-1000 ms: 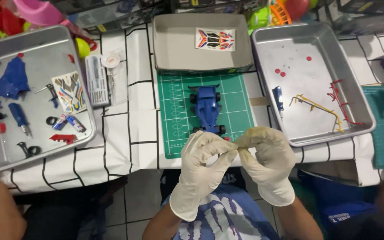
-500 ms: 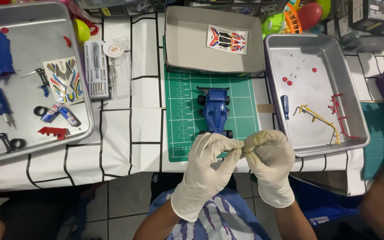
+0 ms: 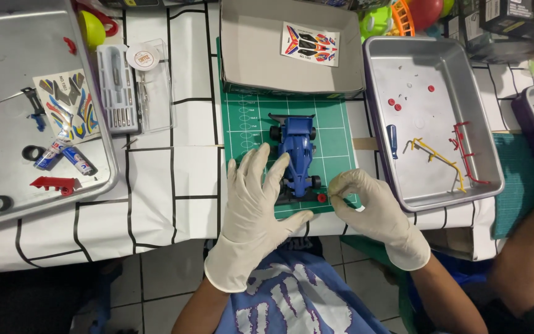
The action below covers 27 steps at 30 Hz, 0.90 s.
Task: The person assembles a blue toy car chassis on a green cutting mat. They attach red wheels to the axles and use a blue screwdriver to tighten the screws, securing the wheels in place.
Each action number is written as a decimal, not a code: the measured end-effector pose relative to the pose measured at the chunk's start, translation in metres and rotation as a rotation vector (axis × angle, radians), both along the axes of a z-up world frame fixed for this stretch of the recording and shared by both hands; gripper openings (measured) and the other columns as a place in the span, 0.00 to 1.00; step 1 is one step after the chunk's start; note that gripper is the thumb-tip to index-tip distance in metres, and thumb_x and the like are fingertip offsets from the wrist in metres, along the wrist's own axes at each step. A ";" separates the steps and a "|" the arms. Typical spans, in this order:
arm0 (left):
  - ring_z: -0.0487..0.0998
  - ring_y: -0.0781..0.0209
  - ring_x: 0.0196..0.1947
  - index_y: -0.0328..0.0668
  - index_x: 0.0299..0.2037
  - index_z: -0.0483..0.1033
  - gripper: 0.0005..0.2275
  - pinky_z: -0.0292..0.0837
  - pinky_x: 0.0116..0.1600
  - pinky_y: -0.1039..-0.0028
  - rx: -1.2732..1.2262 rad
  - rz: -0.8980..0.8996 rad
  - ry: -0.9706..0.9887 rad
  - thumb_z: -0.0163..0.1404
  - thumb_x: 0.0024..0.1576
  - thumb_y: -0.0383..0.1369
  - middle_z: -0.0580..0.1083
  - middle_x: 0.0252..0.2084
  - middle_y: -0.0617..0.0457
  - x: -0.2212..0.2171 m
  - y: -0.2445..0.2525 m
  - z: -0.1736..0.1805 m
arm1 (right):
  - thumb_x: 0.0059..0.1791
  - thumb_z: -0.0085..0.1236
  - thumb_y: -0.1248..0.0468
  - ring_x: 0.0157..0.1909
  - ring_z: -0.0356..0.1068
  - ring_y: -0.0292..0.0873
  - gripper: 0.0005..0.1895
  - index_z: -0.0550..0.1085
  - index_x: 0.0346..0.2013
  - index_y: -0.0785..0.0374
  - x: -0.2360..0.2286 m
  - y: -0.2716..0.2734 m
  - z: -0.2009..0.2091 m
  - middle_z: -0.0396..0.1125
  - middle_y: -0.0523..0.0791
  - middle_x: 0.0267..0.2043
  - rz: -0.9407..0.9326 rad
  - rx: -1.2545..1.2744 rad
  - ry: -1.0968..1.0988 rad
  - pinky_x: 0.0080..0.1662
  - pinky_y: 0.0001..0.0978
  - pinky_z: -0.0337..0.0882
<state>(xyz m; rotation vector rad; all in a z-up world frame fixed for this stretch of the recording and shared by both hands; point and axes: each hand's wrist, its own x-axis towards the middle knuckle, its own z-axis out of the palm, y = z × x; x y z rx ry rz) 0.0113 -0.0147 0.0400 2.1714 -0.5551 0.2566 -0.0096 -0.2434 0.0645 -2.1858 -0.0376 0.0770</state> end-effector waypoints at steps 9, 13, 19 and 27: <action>0.55 0.39 0.73 0.41 0.71 0.57 0.49 0.35 0.76 0.39 0.331 0.062 -0.001 0.65 0.41 0.57 0.60 0.70 0.40 0.004 -0.012 -0.031 | 0.44 0.60 0.74 0.37 0.81 0.53 0.12 0.73 0.40 0.60 0.002 -0.002 0.004 0.78 0.51 0.36 0.109 -0.156 0.043 0.42 0.49 0.78; 0.55 0.40 0.73 0.42 0.70 0.58 0.48 0.36 0.76 0.39 0.330 0.069 -0.012 0.64 0.42 0.56 0.60 0.70 0.41 0.002 -0.013 -0.031 | 0.46 0.60 0.73 0.37 0.81 0.51 0.11 0.72 0.41 0.59 0.000 -0.005 -0.003 0.78 0.50 0.36 0.131 -0.177 -0.010 0.41 0.47 0.78; 0.53 0.41 0.74 0.44 0.71 0.56 0.50 0.33 0.76 0.38 0.391 0.082 -0.019 0.62 0.41 0.60 0.58 0.71 0.42 0.001 -0.015 -0.038 | 0.45 0.62 0.73 0.36 0.80 0.51 0.13 0.72 0.41 0.59 0.002 -0.002 -0.001 0.77 0.49 0.34 0.196 -0.224 -0.032 0.41 0.43 0.80; 0.53 0.41 0.74 0.45 0.71 0.56 0.49 0.33 0.76 0.38 0.395 0.088 -0.017 0.61 0.42 0.60 0.58 0.71 0.43 0.001 -0.016 -0.038 | 0.45 0.62 0.72 0.37 0.80 0.49 0.14 0.72 0.43 0.57 0.003 -0.004 -0.006 0.77 0.47 0.36 0.215 -0.235 -0.025 0.42 0.40 0.80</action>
